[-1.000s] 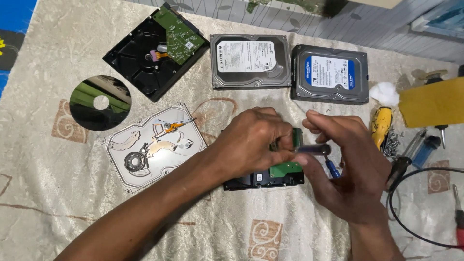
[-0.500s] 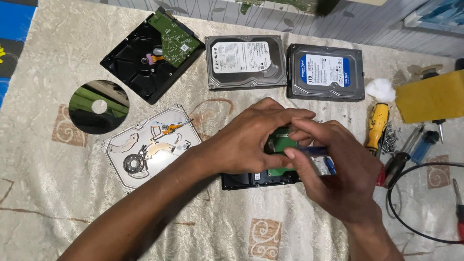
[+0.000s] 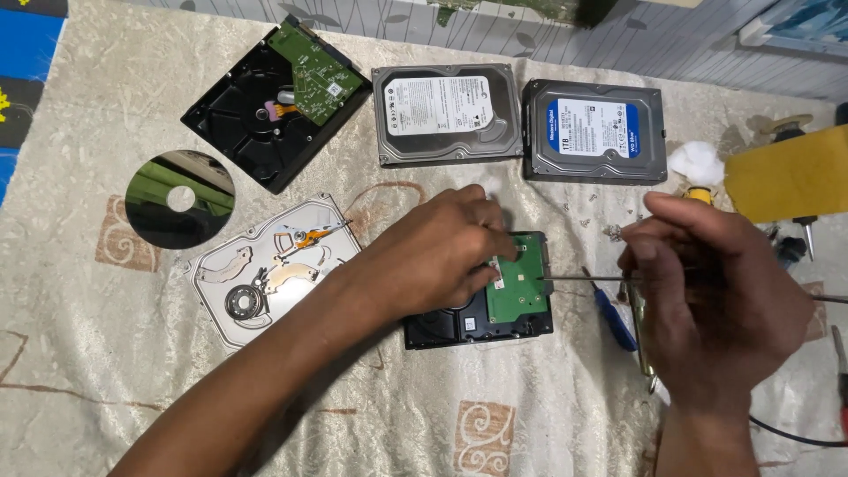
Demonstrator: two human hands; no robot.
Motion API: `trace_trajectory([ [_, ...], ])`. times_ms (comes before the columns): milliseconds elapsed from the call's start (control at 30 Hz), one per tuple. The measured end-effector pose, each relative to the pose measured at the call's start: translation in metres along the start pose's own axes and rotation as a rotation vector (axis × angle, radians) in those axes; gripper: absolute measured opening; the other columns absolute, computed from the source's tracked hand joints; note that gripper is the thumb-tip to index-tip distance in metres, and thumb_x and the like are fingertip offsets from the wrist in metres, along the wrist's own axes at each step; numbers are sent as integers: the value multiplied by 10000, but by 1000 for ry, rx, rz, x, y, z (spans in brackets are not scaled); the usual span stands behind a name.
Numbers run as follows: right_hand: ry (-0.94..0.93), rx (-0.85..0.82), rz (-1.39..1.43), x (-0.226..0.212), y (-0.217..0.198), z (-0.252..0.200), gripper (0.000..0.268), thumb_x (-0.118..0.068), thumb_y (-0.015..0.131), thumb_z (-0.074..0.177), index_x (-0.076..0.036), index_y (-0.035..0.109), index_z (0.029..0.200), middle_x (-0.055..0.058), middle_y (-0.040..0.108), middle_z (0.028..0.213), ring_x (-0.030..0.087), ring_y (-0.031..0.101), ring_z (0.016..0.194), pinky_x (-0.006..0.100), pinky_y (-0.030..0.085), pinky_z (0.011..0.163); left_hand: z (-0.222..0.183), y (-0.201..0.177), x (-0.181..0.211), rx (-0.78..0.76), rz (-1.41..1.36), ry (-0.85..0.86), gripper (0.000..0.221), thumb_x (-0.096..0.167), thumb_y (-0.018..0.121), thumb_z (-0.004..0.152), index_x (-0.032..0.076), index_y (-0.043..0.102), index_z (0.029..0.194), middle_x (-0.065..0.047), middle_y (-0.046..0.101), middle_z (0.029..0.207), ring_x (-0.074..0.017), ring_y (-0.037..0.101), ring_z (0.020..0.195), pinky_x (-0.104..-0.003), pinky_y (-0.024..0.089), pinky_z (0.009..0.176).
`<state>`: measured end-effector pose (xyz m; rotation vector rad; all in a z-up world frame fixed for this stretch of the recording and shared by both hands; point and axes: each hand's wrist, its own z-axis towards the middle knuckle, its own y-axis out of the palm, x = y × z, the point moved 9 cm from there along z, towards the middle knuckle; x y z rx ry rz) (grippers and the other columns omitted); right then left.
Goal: Cleaning the casing of a hard drive and using a screwdriver to manipulate internal components
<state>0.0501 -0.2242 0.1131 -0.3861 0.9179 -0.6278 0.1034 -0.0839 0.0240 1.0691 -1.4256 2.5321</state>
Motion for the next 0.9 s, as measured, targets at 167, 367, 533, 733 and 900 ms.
trace_trajectory([
  [167,8,16,3,8,-7,-4,222,35,540,1144,212,550,1278,282,650,913,306,683,718,345,559,642,3,6,7,-80,89,-30,93,61,820,799,81,746,746,-60,644,735,-324,653,830,-496,532,878],
  [367,140,129,89,27,-17,-10,203,27,499,1198,199,504,1305,330,624,962,326,641,628,354,546,550,3,15,16,-147,202,-41,108,104,773,827,0,760,849,-261,714,1044,-493,627,1155,-572,511,1001],
  [533,155,151,123,35,-27,-12,176,21,490,1208,159,492,1317,283,597,925,307,658,609,299,430,467,7,2,11,-21,5,-21,72,101,751,867,108,704,814,-41,670,797,-240,604,788,-381,513,824],
  [733,235,188,109,60,-44,-18,205,-101,437,1269,58,456,1396,219,583,969,298,647,642,308,428,488,2,-10,-30,145,-490,-475,55,187,801,857,138,809,881,11,816,859,-53,725,760,-218,584,688],
  [900,279,227,130,69,-49,-22,224,-159,438,1280,16,459,1418,191,543,887,266,619,631,291,432,542,6,3,-27,34,-568,-438,118,215,756,907,112,801,946,-1,821,909,-65,735,813,-244,577,712],
])
